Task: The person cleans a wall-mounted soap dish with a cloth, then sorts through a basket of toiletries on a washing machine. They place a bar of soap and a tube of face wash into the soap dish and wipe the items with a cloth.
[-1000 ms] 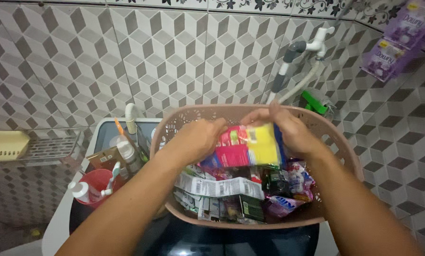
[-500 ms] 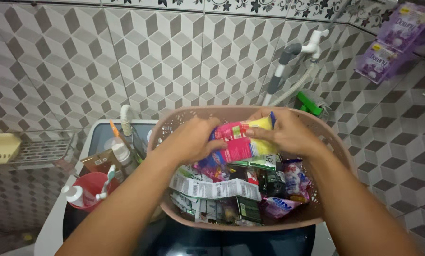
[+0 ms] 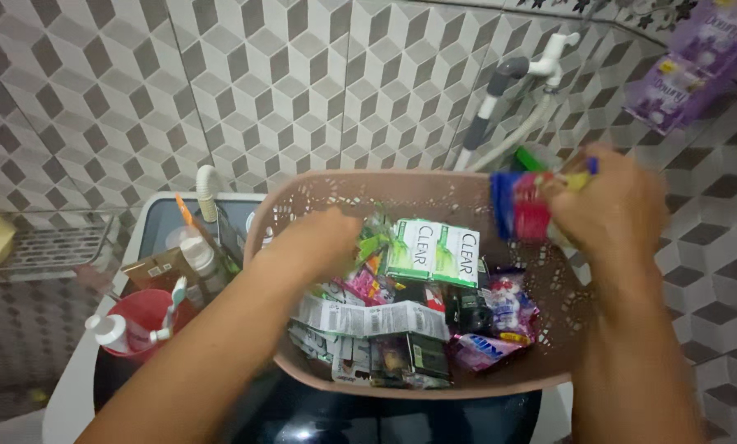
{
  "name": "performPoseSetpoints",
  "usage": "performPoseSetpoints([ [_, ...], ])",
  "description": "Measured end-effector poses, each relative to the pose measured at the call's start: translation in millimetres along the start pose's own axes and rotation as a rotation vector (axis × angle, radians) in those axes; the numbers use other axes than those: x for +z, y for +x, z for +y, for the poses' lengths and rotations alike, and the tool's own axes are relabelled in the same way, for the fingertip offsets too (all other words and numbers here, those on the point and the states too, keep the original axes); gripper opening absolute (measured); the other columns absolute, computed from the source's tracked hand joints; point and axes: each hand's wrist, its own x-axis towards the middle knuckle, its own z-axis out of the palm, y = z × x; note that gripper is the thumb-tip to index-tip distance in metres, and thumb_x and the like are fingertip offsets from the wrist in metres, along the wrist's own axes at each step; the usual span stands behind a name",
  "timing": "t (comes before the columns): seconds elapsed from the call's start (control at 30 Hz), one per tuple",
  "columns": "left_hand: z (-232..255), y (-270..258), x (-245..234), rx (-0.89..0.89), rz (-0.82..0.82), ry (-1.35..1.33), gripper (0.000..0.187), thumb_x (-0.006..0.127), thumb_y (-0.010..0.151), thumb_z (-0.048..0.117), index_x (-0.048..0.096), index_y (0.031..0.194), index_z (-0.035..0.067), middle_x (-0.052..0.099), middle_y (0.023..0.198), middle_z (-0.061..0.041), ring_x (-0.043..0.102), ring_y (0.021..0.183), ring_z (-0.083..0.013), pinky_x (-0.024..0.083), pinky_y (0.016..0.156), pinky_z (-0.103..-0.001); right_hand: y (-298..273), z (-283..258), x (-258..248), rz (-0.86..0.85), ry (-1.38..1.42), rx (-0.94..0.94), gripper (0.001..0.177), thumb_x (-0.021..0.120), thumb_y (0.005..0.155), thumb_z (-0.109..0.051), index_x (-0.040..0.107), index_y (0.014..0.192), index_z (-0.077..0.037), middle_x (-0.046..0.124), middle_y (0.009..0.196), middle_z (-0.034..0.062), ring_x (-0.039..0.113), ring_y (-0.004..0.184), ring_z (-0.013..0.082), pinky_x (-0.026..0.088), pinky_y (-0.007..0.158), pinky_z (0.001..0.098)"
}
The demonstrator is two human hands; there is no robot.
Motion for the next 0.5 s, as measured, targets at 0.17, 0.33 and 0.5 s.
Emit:
performPoseSetpoints([
  [0.17, 1, 3, 9, 0.006, -0.328, 0.141, 0.031, 0.078, 0.078, 0.011, 0.076, 0.108, 0.007, 0.073, 0.112, -0.017, 0.073, 0.103, -0.0354, 0.060, 0.087, -0.045, 6, 4, 38, -0.288, -0.201, -0.060, 0.047, 0.088, 0.073, -0.034, 0.077, 0.116, -0.019, 0.073, 0.111, 0.0201, 0.070, 0.104, 0.0394, 0.055, 0.090, 0.0492],
  [0.33, -2, 8, 22, 0.101, -0.641, 0.268, 0.036, 0.083, 0.073, 0.015, 0.077, 0.108, 0.007, 0.075, 0.109, -0.015, 0.074, 0.100, -0.0328, 0.060, 0.085, -0.045, 10, 0, 65, -0.548, -0.549, -0.217, 0.038, 0.079, 0.077, -0.028, 0.080, 0.111, -0.011, 0.074, 0.121, 0.0169, 0.072, 0.114, 0.0343, 0.057, 0.097, 0.0460],
  [0.5, -5, 10, 34, 0.126, -0.811, 0.312, 0.038, 0.085, 0.071, 0.015, 0.078, 0.107, 0.006, 0.076, 0.108, -0.015, 0.075, 0.098, -0.0314, 0.061, 0.083, -0.044, 6, -19, 66, -0.537, -0.710, -0.255, 0.047, 0.076, 0.081, -0.036, 0.072, 0.122, -0.012, 0.070, 0.129, 0.0114, 0.065, 0.122, 0.0310, 0.049, 0.103, 0.0499],
])
